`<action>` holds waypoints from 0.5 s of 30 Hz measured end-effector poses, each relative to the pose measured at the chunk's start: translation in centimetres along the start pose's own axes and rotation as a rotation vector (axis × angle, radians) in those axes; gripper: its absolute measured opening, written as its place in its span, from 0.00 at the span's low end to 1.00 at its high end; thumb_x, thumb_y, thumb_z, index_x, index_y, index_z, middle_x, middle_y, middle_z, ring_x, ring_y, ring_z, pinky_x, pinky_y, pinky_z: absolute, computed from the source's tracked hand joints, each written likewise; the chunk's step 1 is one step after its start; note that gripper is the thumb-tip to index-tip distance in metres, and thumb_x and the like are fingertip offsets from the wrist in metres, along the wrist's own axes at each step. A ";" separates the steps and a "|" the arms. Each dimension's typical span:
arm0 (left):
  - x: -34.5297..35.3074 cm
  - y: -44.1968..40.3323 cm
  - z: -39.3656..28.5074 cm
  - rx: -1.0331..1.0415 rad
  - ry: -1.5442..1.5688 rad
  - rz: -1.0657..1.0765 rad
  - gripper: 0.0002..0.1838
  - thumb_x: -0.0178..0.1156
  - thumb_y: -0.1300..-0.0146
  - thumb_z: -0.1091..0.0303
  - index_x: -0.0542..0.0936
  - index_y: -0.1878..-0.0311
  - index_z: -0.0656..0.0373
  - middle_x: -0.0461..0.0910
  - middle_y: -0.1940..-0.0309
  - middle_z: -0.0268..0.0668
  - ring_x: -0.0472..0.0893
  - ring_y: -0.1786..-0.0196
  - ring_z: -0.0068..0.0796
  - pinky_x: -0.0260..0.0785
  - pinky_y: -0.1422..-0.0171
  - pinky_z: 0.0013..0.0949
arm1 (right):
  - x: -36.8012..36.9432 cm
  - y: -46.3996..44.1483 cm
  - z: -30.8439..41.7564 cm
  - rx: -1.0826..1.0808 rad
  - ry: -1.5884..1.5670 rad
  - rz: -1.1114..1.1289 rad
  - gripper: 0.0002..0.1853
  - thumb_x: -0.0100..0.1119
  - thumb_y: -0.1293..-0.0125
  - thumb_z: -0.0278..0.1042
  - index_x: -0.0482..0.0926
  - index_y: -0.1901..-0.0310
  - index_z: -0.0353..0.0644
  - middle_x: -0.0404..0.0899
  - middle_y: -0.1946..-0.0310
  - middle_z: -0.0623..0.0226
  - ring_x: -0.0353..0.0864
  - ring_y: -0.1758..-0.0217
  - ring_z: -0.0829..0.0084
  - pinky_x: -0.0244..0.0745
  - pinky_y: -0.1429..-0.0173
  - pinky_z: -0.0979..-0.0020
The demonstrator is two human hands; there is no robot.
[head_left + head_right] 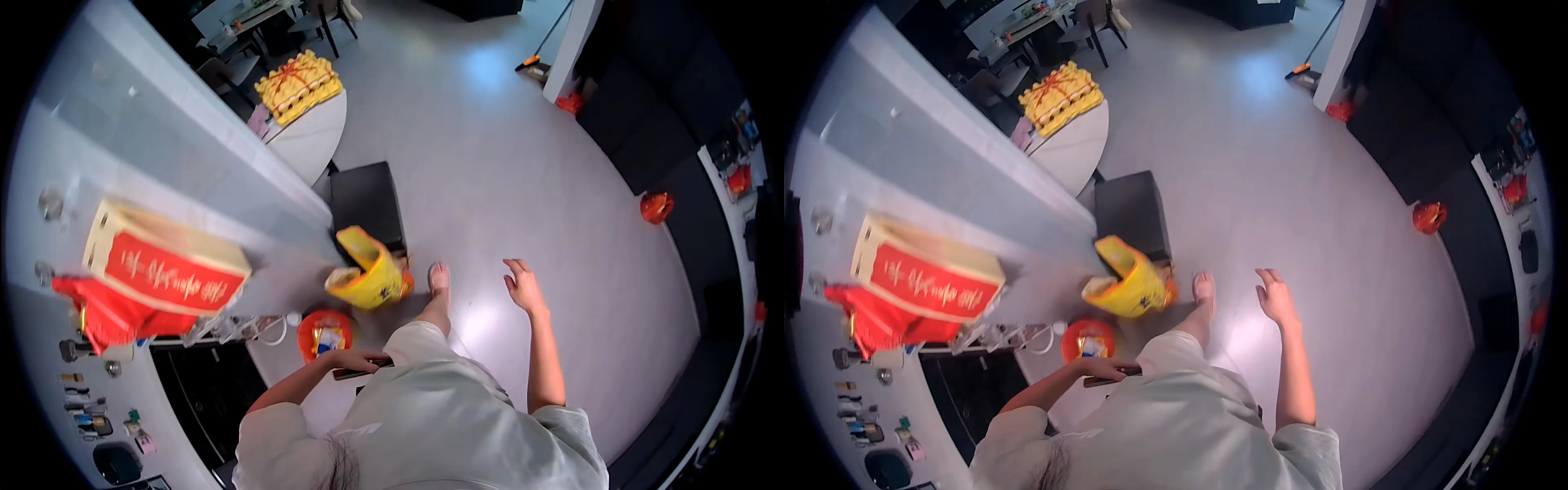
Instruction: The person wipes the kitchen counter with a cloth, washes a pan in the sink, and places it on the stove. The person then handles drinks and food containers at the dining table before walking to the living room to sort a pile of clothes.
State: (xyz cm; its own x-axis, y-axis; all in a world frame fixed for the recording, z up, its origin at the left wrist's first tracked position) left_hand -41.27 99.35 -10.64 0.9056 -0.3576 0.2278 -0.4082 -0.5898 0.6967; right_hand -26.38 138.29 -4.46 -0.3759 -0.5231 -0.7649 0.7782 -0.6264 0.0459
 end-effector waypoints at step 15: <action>-31.6 -10.1 -28.1 0.189 0.034 -0.351 0.29 0.52 0.34 0.56 0.65 0.33 0.61 0.69 0.37 0.41 0.66 0.35 0.33 0.55 0.30 0.32 | -11.2 -36.3 -12.6 0.132 -0.014 -0.046 0.19 0.56 0.42 0.22 0.75 0.47 0.36 0.78 0.54 0.50 0.82 0.58 0.56 0.77 0.55 0.61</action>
State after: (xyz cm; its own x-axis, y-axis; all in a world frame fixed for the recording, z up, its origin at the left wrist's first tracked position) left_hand -62.51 136.94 -5.77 0.9958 -0.0883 0.0225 -0.0841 -0.7959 0.5996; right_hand -44.08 174.14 -5.67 -0.4175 -0.4992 -0.7592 0.6872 -0.7201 0.0956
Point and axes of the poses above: each hand's wrist, its own y-axis away from the middle knuckle, its own x-axis out of the palm, z = x × y, the point moved 7 cm from there along -y, towards the middle knuckle
